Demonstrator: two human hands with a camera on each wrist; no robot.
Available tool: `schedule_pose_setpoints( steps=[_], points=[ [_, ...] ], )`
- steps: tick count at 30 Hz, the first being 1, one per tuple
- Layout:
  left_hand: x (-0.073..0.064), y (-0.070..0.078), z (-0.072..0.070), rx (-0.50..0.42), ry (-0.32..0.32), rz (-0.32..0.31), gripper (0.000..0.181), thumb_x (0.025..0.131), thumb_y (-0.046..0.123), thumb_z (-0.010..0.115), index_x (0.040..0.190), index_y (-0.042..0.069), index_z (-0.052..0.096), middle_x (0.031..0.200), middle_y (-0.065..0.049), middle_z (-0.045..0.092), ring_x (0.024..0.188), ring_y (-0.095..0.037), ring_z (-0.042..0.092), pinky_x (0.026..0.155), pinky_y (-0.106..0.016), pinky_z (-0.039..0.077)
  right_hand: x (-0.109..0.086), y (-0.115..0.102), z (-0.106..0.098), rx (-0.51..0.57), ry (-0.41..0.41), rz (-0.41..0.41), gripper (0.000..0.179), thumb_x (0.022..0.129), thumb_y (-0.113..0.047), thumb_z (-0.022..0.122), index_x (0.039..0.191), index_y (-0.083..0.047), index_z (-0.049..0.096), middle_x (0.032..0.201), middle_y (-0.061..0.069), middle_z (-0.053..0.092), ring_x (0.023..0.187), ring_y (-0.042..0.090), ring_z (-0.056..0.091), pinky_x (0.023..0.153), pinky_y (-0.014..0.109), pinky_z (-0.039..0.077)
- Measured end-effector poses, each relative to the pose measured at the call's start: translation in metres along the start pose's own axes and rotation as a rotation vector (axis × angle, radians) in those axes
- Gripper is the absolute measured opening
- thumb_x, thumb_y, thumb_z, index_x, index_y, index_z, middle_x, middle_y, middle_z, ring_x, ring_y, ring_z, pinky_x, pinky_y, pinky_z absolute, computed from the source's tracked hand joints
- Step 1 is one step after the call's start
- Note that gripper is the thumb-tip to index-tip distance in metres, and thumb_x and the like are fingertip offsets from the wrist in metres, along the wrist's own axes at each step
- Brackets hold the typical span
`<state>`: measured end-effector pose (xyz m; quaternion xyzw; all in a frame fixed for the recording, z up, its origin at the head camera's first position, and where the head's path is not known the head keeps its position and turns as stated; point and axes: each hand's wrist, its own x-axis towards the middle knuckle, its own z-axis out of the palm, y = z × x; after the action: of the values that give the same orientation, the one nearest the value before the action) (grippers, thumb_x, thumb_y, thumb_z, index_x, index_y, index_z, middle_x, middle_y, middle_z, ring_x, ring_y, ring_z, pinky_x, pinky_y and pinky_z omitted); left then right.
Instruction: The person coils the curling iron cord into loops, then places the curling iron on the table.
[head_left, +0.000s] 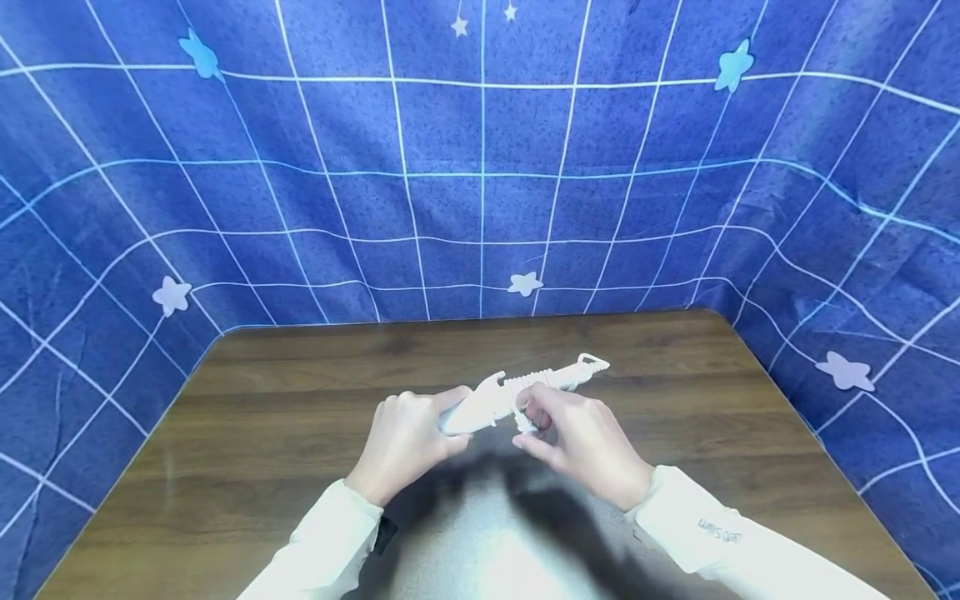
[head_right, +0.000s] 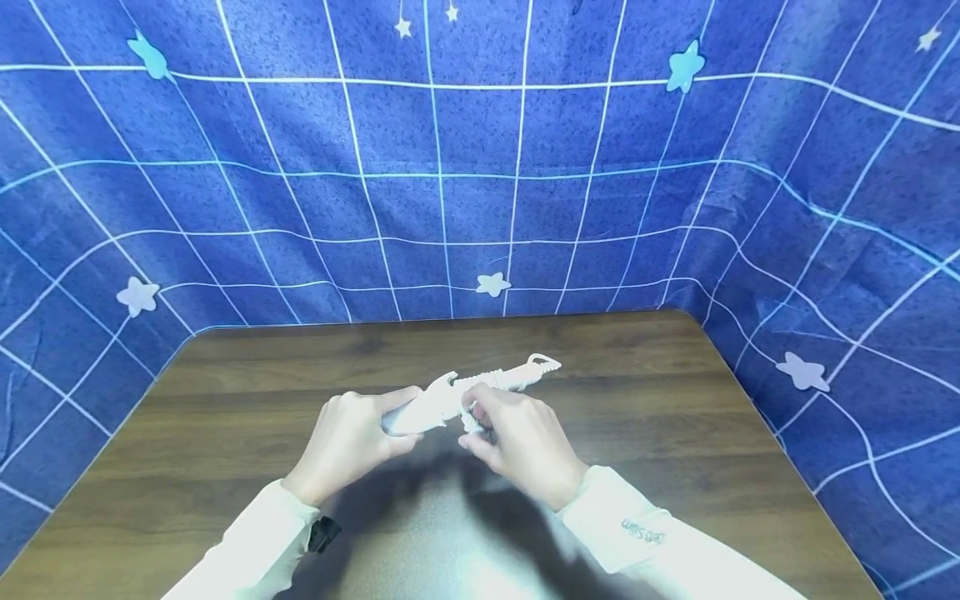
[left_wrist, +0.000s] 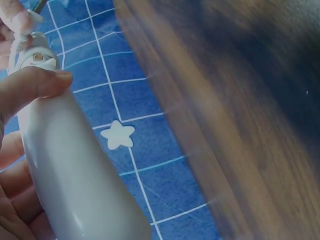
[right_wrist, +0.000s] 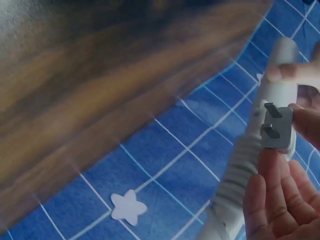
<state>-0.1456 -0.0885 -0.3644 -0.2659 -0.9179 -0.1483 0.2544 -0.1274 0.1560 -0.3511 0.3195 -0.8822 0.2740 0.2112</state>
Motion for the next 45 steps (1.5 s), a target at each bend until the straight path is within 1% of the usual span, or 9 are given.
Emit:
schedule_pose_setpoints(
  steps=[7, 14, 18, 23, 31, 35, 38, 42, 45],
  points=[
    [-0.001, 0.000, 0.011, -0.028, -0.090, -0.045, 0.040, 0.063, 0.024, 0.084, 0.102, 0.023, 0.077, 0.055, 0.009, 0.050, 0.046, -0.011, 0.036, 0.042, -0.029, 0.032, -0.010, 0.010, 0.016, 0.001, -0.003, 0.021, 0.034, 0.073, -0.015, 0.090, 0.090, -0.015, 0.061, 0.079, -0.008, 0.063, 0.072, 0.005, 0.061, 0.064, 0.026, 0.051],
    [0.003, -0.003, 0.023, -0.027, -0.208, -0.056, 0.038, 0.065, 0.026, 0.086, 0.101, 0.025, 0.076, 0.057, 0.008, 0.051, 0.050, -0.013, 0.041, 0.045, -0.032, 0.035, -0.018, 0.021, 0.033, -0.030, -0.005, -0.015, 0.035, 0.073, -0.015, 0.090, 0.088, -0.014, 0.059, 0.078, -0.007, 0.060, 0.067, 0.005, 0.058, 0.060, 0.024, 0.049],
    [0.005, -0.006, 0.030, -0.062, -0.261, -0.065, 0.039, 0.065, 0.026, 0.088, 0.102, 0.024, 0.077, 0.063, 0.007, 0.058, 0.053, -0.012, 0.043, 0.047, -0.032, 0.037, -0.020, 0.027, 0.038, -0.051, -0.018, -0.017, 0.036, 0.071, -0.015, 0.091, 0.085, -0.015, 0.058, 0.075, -0.008, 0.057, 0.062, 0.003, 0.052, 0.057, 0.024, 0.045],
    [0.006, -0.010, 0.040, -0.102, -0.316, -0.102, 0.045, 0.065, 0.026, 0.089, 0.109, 0.019, 0.079, 0.076, 0.001, 0.071, 0.056, -0.013, 0.047, 0.051, -0.032, 0.041, -0.020, 0.032, 0.043, -0.084, -0.052, -0.024, 0.036, 0.070, -0.012, 0.091, 0.080, -0.016, 0.056, 0.072, -0.011, 0.057, 0.063, 0.004, 0.052, 0.055, 0.027, 0.046],
    [0.006, -0.014, 0.056, -0.092, -0.367, -0.099, 0.046, 0.066, 0.027, 0.090, 0.111, 0.022, 0.079, 0.087, -0.002, 0.076, 0.061, -0.014, 0.053, 0.057, -0.037, 0.048, -0.023, 0.040, 0.054, -0.115, -0.103, -0.033, 0.038, 0.070, -0.009, 0.090, 0.076, -0.015, 0.053, 0.068, -0.011, 0.054, 0.061, 0.004, 0.048, 0.054, 0.026, 0.043],
    [0.005, -0.014, 0.061, -0.087, -0.383, -0.115, 0.046, 0.065, 0.028, 0.090, 0.110, 0.025, 0.080, 0.084, -0.002, 0.075, 0.060, -0.014, 0.052, 0.057, -0.037, 0.048, -0.023, 0.044, 0.058, -0.135, -0.132, -0.045, 0.037, 0.070, -0.009, 0.090, 0.076, -0.014, 0.053, 0.069, -0.009, 0.055, 0.061, 0.005, 0.050, 0.055, 0.026, 0.043],
    [0.003, -0.014, 0.064, -0.086, -0.377, -0.131, 0.046, 0.064, 0.028, 0.091, 0.109, 0.026, 0.080, 0.082, -0.001, 0.074, 0.062, -0.016, 0.054, 0.057, -0.037, 0.047, -0.023, 0.047, 0.060, -0.160, -0.138, -0.069, 0.038, 0.069, -0.009, 0.090, 0.077, -0.014, 0.053, 0.069, -0.007, 0.057, 0.060, 0.008, 0.054, 0.054, 0.028, 0.044],
    [-0.001, -0.014, 0.070, -0.085, -0.362, -0.132, 0.047, 0.063, 0.029, 0.091, 0.108, 0.024, 0.079, 0.080, -0.002, 0.073, 0.062, -0.018, 0.056, 0.056, -0.037, 0.046, -0.023, 0.052, 0.061, -0.190, -0.156, -0.094, 0.042, 0.069, -0.008, 0.089, 0.075, -0.014, 0.048, 0.066, -0.007, 0.049, 0.055, 0.009, 0.048, 0.051, 0.028, 0.039],
    [-0.004, -0.013, 0.074, -0.065, -0.339, -0.113, 0.046, 0.063, 0.029, 0.092, 0.106, 0.024, 0.078, 0.076, -0.002, 0.071, 0.060, -0.018, 0.057, 0.054, -0.038, 0.046, -0.021, 0.055, 0.062, -0.231, -0.175, -0.128, 0.045, 0.069, -0.008, 0.088, 0.075, -0.014, 0.045, 0.066, -0.006, 0.049, 0.054, 0.011, 0.050, 0.050, 0.029, 0.039]
  ],
)
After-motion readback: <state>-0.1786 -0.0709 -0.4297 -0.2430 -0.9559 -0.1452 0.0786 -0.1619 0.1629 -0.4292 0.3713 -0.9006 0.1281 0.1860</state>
